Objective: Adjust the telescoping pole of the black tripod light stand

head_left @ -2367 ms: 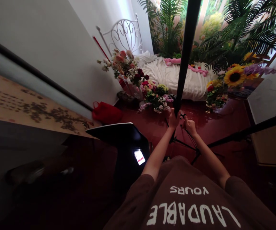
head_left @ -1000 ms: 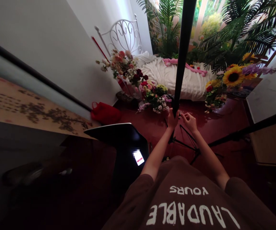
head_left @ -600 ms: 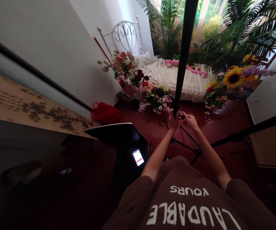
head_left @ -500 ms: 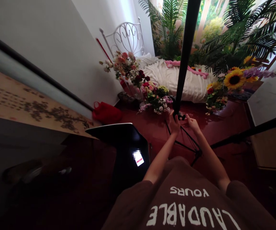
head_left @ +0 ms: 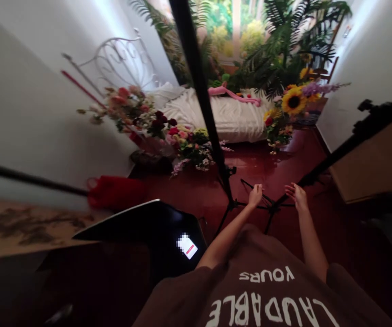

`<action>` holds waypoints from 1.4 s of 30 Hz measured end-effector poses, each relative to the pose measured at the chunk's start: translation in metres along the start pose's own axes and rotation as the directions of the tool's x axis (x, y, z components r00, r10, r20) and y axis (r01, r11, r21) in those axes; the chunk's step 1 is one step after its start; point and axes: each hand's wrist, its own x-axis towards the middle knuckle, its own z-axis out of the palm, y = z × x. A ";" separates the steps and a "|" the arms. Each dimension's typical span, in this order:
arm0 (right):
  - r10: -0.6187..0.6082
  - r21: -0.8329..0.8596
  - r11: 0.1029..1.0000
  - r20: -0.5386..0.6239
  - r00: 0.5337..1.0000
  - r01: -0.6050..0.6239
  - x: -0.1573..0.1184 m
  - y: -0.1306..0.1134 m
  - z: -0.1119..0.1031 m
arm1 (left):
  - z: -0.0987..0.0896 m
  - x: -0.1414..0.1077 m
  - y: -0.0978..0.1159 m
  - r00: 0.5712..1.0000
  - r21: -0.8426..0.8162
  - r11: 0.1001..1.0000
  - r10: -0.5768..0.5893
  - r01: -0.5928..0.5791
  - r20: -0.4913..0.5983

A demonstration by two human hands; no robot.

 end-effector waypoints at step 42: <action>-0.679 -0.322 0.709 -0.074 0.730 0.627 0.037 -0.084 -0.105 | 0.162 0.019 0.151 0.800 0.053 0.838 0.498 -0.543 0.335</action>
